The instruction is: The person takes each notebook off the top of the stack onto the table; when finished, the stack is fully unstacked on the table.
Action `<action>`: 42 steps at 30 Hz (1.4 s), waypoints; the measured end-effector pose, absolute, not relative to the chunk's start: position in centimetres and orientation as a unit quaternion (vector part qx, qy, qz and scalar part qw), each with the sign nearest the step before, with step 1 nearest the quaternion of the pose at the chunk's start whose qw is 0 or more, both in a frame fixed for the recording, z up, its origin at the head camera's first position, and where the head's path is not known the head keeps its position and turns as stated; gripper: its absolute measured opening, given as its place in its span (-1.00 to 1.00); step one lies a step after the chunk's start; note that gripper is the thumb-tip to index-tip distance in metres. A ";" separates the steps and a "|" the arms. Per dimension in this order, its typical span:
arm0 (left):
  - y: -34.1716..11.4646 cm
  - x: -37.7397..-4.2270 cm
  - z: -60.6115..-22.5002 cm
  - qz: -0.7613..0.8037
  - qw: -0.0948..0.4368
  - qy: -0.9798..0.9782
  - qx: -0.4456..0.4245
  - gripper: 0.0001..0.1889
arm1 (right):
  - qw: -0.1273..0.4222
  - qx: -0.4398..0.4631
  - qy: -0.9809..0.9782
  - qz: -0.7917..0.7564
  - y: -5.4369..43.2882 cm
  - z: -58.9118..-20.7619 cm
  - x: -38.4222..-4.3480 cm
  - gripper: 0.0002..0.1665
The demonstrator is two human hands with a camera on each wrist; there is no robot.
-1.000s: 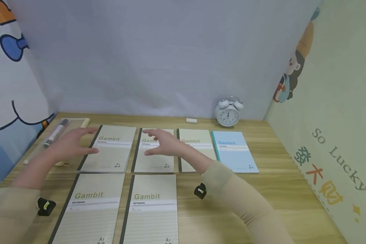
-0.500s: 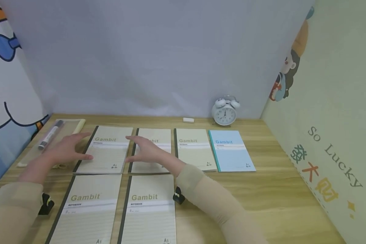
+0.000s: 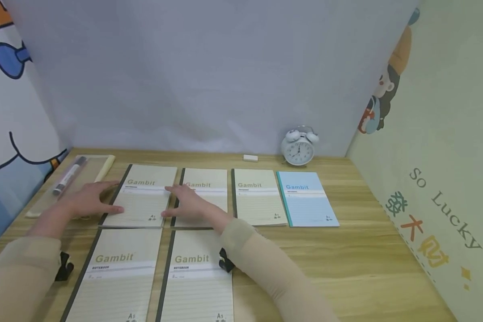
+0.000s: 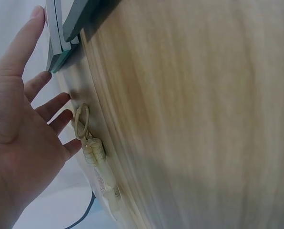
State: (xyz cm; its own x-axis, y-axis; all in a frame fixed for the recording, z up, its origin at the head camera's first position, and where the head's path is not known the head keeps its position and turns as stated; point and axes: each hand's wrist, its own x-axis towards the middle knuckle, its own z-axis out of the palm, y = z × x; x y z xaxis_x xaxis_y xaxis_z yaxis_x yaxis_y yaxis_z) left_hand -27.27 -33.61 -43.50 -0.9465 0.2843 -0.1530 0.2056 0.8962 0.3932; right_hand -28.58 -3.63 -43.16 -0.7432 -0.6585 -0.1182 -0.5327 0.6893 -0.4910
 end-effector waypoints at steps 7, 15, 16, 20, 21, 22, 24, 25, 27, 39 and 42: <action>-33.4 -27.4 -43.2 0.198 0.102 0.967 0.128 0.19 | 0.138 -0.318 0.921 -0.179 -4.1 -43.1 -28.5 -0.14; -32.9 -27.4 -42.9 0.202 0.108 0.966 0.119 0.20 | 0.136 -0.318 0.923 -0.168 -4.3 -43.0 -28.4 -0.17; -32.9 -27.4 -42.8 0.203 0.109 0.966 0.118 0.20 | 0.135 -0.318 0.923 -0.167 -4.3 -43.0 -28.4 -0.17; -32.6 -27.5 -42.6 0.211 0.113 0.964 0.114 0.17 | 0.132 -0.317 0.924 -0.167 -4.3 -43.0 -28.5 -0.18; -32.6 -27.5 -42.5 0.214 0.114 0.963 0.114 0.17 | 0.131 -0.317 0.923 -0.171 -4.3 -43.0 -28.5 -0.19; -32.6 -27.5 -42.5 0.218 0.115 0.962 0.113 0.16 | 0.131 -0.316 0.923 -0.176 -4.3 -43.0 -28.5 -0.19; -32.6 -27.5 -42.4 0.230 0.120 0.959 0.110 0.15 | 0.131 -0.316 0.921 -0.188 -4.3 -42.9 -28.5 -0.20; -32.6 -27.4 -42.4 0.238 0.123 0.957 0.109 0.15 | 0.132 -0.317 0.919 -0.195 -4.3 -42.9 -28.5 -0.20; -32.7 -27.4 -42.3 0.247 0.122 0.955 0.109 0.13 | 0.132 -0.318 0.915 -0.211 -4.2 -42.9 -28.4 -0.20; -33.3 -27.6 -41.2 0.295 0.078 0.944 0.124 -0.28 | 0.123 -0.267 0.890 -0.349 -3.4 -42.1 -28.4 -0.34; -32.8 -27.6 -40.2 0.296 0.064 0.945 0.126 -0.28 | 0.117 -0.253 0.880 -0.385 -3.1 -41.5 -28.6 -0.37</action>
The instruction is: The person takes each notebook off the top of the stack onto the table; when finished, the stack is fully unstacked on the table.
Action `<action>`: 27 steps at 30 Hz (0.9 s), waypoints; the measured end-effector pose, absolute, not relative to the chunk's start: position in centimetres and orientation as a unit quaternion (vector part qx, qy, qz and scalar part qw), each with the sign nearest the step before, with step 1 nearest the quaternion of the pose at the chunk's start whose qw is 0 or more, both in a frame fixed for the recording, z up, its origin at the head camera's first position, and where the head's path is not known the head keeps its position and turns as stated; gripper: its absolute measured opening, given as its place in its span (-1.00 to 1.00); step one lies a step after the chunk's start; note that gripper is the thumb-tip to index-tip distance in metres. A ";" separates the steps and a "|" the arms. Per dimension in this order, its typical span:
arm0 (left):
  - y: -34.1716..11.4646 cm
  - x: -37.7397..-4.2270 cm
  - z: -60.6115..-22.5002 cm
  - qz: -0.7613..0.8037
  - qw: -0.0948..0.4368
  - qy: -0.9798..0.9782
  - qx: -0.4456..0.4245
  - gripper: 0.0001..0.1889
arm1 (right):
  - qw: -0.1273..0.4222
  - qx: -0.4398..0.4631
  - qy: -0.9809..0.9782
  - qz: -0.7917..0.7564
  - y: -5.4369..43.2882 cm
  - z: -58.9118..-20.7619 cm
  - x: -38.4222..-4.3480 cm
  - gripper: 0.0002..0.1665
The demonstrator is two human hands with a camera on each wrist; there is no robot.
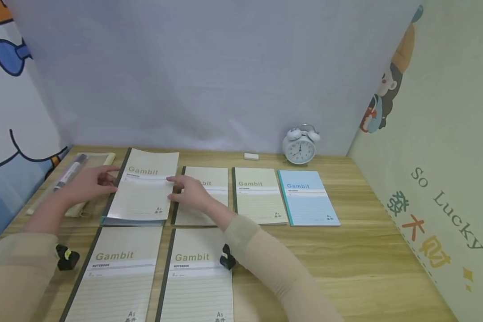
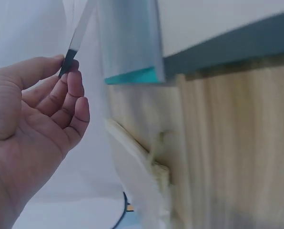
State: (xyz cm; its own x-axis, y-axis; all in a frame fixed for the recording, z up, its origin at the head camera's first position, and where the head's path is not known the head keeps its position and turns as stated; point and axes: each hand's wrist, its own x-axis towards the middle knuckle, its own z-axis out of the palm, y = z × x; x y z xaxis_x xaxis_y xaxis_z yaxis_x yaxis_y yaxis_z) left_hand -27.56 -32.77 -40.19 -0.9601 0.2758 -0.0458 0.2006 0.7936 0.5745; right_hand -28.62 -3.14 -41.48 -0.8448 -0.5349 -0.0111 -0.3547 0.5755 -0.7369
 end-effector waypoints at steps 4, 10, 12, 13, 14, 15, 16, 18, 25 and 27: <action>-31.8 -27.3 -38.6 0.302 0.065 0.942 0.132 -0.23 | 0.128 -0.231 0.860 -0.437 -2.6 -40.3 -28.9 -0.36; -29.8 -26.6 -36.1 0.294 0.057 0.942 0.149 -0.20 | 0.132 -0.222 0.852 -0.455 -0.8 -38.5 -29.6 -0.32; -29.0 -26.3 -35.2 0.284 0.053 0.944 0.157 -0.20 | 0.130 -0.224 0.854 -0.452 0.0 -38.0 -29.9 -0.31; -28.5 -26.1 -34.8 0.275 0.050 0.947 0.160 -0.20 | 0.129 -0.222 0.857 -0.447 0.4 -37.6 -30.0 -0.31; -28.1 -26.0 -34.4 0.268 0.048 0.948 0.165 -0.20 | 0.129 -0.223 0.858 -0.445 0.9 -37.3 -30.1 -0.31; -27.6 -25.9 -34.0 0.259 0.045 0.950 0.168 -0.19 | 0.128 -0.222 0.860 -0.441 1.4 -37.0 -30.1 -0.31; -27.1 -25.7 -33.6 0.251 0.041 0.952 0.171 -0.18 | 0.127 -0.221 0.862 -0.438 1.8 -36.6 -30.1 -0.31; -26.1 -25.4 -32.9 0.243 0.037 0.953 0.177 -0.17 | 0.127 -0.224 0.861 -0.439 2.8 -35.7 -30.0 -0.31; -22.5 -24.8 -31.4 0.266 0.010 0.946 0.183 -0.22 | 0.116 -0.228 0.848 -0.464 6.4 -32.8 -29.4 -0.32; -21.3 -24.6 -31.2 0.277 -0.010 0.943 0.186 -0.23 | 0.107 -0.227 0.846 -0.471 7.7 -32.2 -29.2 -0.33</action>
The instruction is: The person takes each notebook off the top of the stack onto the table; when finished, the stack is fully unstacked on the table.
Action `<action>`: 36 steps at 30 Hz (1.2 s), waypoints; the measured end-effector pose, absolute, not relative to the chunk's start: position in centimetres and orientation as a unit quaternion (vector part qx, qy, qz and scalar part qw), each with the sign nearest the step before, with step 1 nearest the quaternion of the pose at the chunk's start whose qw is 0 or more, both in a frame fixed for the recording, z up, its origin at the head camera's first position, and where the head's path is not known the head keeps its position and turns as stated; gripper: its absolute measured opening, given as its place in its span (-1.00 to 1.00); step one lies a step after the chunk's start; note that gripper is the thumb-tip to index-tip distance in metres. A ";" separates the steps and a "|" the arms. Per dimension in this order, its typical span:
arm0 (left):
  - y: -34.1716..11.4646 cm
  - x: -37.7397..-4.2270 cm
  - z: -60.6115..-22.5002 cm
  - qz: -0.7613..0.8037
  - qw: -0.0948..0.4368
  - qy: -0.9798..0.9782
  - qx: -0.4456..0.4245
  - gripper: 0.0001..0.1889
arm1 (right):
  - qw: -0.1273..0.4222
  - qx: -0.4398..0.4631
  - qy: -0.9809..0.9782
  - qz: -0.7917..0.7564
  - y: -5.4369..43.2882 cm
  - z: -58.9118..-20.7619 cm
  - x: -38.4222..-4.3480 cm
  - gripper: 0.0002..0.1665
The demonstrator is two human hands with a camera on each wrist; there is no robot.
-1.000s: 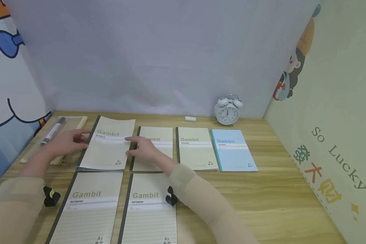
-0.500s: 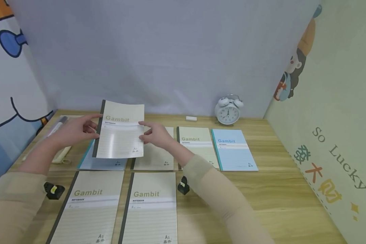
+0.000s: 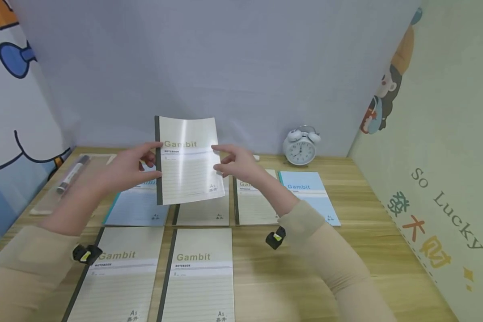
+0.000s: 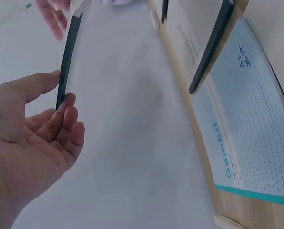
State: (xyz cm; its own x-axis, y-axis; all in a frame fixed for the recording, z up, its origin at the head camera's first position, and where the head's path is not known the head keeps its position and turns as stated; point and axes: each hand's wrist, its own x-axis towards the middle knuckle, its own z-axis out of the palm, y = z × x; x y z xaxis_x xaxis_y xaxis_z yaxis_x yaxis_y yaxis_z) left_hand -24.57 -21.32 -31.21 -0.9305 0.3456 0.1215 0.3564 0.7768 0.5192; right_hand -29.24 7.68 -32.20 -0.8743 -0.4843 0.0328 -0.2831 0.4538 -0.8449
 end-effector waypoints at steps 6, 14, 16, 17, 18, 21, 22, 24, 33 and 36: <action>-17.7 -23.4 -31.1 -0.297 0.052 -0.931 -0.205 -0.25 | 0.087 -0.226 0.849 -0.469 11.3 -31.2 -28.0 -0.31; -12.7 -21.8 -32.0 -0.312 0.040 -0.930 -0.189 -0.15 | 0.042 -0.255 0.879 -0.401 16.0 -30.8 -26.0 -0.32; -11.8 -21.3 -32.4 -0.324 0.036 -0.926 -0.190 -0.15 | 0.038 -0.265 0.879 -0.394 17.0 -30.8 -25.6 -0.32; -11.3 -21.1 -32.6 -0.332 0.033 -0.923 -0.191 -0.15 | 0.037 -0.268 0.880 -0.390 17.5 -30.8 -25.4 -0.32; -10.9 -20.8 -32.8 -0.340 0.031 -0.920 -0.192 -0.14 | 0.035 -0.270 0.882 -0.385 18.0 -30.8 -25.2 -0.32; -9.9 -20.2 -33.4 -0.360 0.021 -0.911 -0.199 -0.15 | 0.037 -0.274 0.886 -0.372 19.4 -31.0 -24.6 -0.32; -9.6 -20.0 -33.7 -0.366 0.018 -0.909 -0.200 -0.15 | 0.039 -0.273 0.888 -0.368 19.9 -31.1 -24.3 -0.32; -9.0 -19.7 -34.2 -0.377 0.009 -0.904 -0.200 -0.16 | 0.046 -0.275 0.890 -0.360 20.8 -31.4 -23.8 -0.32; -6.2 -17.6 -36.9 -0.434 -0.060 -0.874 -0.213 -0.18 | 0.091 -0.282 0.893 -0.339 24.9 -33.6 -21.5 -0.29; -5.6 -17.1 -37.9 -0.442 -0.084 -0.865 -0.223 -0.20 | 0.124 -0.296 0.880 -0.351 26.0 -34.3 -21.1 -0.28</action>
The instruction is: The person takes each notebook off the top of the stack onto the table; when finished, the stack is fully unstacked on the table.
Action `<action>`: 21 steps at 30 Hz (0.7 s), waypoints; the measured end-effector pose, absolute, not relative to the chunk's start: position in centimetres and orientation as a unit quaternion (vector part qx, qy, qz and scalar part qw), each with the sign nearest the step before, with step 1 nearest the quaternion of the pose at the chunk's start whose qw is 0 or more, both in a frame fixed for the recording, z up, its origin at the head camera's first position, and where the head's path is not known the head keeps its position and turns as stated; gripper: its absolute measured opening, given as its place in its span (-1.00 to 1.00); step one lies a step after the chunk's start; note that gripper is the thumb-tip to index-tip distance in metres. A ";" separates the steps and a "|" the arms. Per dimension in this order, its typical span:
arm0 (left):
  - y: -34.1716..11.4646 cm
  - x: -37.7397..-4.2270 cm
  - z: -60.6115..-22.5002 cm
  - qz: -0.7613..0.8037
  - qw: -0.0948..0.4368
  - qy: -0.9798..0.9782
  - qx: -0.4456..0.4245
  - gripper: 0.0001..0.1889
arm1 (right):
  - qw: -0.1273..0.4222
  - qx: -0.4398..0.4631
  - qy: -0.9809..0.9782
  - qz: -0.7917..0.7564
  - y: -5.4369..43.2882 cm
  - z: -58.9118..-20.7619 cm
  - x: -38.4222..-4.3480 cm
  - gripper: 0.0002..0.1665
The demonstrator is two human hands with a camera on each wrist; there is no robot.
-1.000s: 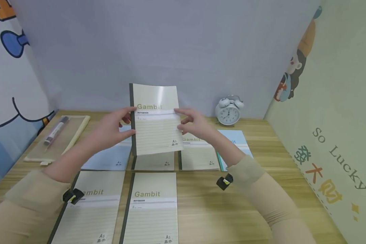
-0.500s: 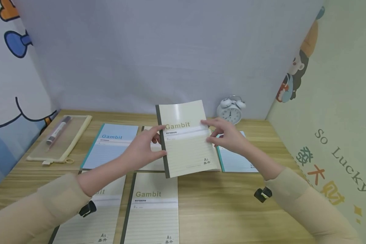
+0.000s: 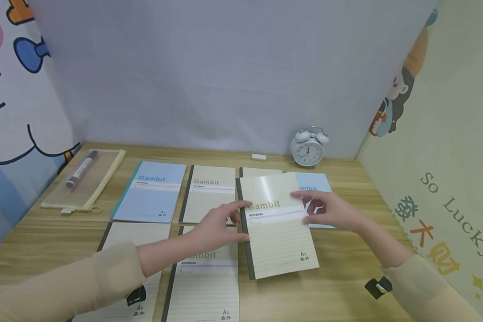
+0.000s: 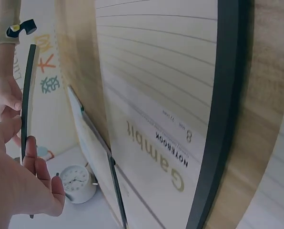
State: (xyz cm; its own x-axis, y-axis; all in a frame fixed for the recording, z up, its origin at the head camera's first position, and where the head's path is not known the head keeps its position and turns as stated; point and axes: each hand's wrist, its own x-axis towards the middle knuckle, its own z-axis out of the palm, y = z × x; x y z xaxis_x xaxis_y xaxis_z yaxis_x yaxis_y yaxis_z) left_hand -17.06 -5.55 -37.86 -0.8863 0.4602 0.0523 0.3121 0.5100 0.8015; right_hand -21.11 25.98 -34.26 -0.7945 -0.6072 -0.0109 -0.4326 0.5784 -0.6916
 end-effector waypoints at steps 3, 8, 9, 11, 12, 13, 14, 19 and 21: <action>-5.0 -16.8 -38.9 0.437 0.098 0.860 0.243 -0.23 | 0.158 -0.303 0.868 -0.359 26.9 -35.1 -20.6 -0.26; -4.6 -16.5 -40.4 0.418 0.126 0.855 0.280 -0.25 | 0.209 -0.304 0.854 -0.367 27.9 -37.2 -19.6 -0.22; -4.5 -16.5 -40.6 0.414 0.133 0.853 0.287 -0.25 | 0.219 -0.303 0.851 -0.370 28.0 -37.6 -19.5 -0.22; -4.4 -16.3 -40.9 0.406 0.145 0.852 0.297 -0.25 | 0.236 -0.305 0.843 -0.375 28.2 -38.4 -19.2 -0.22; -4.3 -16.3 -41.1 0.400 0.149 0.852 0.301 -0.25 | 0.242 -0.307 0.842 -0.372 28.2 -38.8 -19.1 -0.21; -4.3 -16.2 -41.3 0.393 0.153 0.854 0.304 -0.24 | 0.246 -0.310 0.841 -0.369 28.3 -39.1 -19.0 -0.21; -4.2 -16.2 -41.4 0.386 0.155 0.856 0.309 -0.24 | 0.249 -0.311 0.842 -0.363 28.3 -39.4 -18.9 -0.21; -4.2 -15.9 -42.1 0.346 0.176 0.859 0.334 -0.26 | 0.265 -0.336 0.833 -0.350 28.2 -40.7 -18.7 -0.23; -4.2 -15.8 -42.3 0.331 0.182 0.860 0.342 -0.28 | 0.274 -0.354 0.819 -0.358 28.1 -41.2 -18.8 -0.24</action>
State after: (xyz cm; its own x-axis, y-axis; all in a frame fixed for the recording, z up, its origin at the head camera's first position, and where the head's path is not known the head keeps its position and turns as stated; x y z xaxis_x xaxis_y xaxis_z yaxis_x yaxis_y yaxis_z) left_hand -15.75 -4.22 -42.30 -0.6994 0.7094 -0.0871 0.4677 0.5463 0.6949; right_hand -18.78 28.11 -41.16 -0.5985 -0.7771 -0.1950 -0.3839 0.4918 -0.7815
